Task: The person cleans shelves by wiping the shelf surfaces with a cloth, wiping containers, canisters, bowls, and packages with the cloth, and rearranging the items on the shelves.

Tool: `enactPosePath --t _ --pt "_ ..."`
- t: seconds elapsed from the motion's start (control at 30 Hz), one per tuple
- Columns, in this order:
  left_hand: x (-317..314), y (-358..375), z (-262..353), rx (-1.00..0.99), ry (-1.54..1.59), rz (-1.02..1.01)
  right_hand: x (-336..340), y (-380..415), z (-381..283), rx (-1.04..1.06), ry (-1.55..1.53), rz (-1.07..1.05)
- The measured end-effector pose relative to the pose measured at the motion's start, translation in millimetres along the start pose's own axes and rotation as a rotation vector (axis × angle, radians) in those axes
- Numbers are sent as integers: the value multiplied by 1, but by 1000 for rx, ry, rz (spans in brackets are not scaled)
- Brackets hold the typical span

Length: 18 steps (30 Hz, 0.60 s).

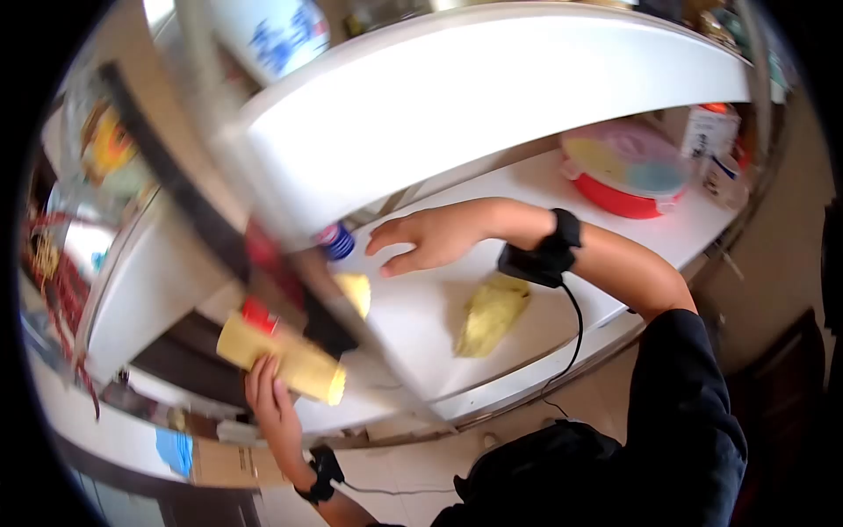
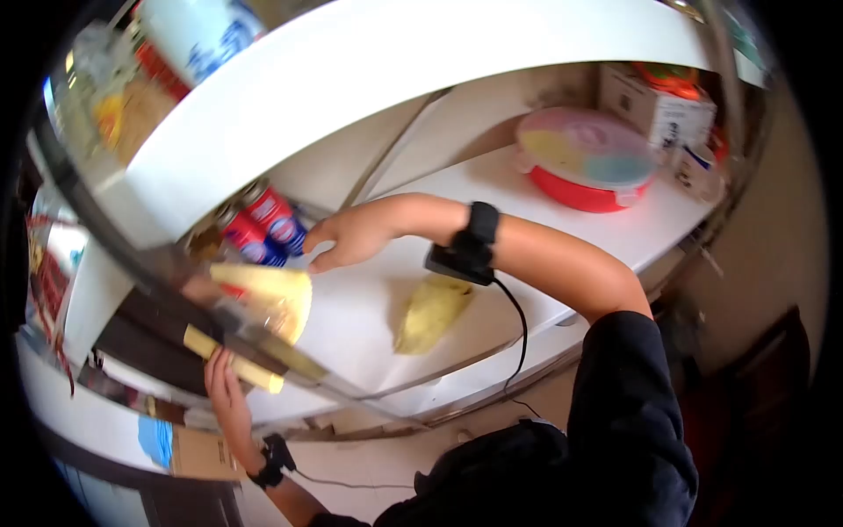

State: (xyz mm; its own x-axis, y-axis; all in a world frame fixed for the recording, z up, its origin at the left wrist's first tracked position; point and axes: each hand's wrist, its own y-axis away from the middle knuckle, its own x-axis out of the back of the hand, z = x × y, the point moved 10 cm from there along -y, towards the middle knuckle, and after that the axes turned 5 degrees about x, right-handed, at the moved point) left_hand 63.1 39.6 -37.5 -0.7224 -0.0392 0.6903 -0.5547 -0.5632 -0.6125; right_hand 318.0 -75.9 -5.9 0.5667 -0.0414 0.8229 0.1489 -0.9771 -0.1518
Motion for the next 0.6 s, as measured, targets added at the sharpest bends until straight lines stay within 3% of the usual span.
enactPosePath --t 0.1,0.17,0.2,0.27,0.3,0.33,0.43,0.6 --pt "6 5 3 65 120 54 54 109 32 -212 92 187" --pt "1 9 0 109 89 59 95 206 64 -600 364 331" --pt "-3 13 -9 157 83 87 117 260 75 -510 304 651" --pt "-10 11 -7 191 20 55 143 358 98 -927 305 806" --pt "-14 13 -7 214 -13 36 153 412 117 -838 478 968" --pt "-14 13 -10 87 23 132 155 452 130 -908 662 1024" --pt "-13 22 -18 89 5 289 127 509 185 -1226 123 1077" --pt "-13 28 -19 94 -99 307 93 506 223 -1031 -428 1341"
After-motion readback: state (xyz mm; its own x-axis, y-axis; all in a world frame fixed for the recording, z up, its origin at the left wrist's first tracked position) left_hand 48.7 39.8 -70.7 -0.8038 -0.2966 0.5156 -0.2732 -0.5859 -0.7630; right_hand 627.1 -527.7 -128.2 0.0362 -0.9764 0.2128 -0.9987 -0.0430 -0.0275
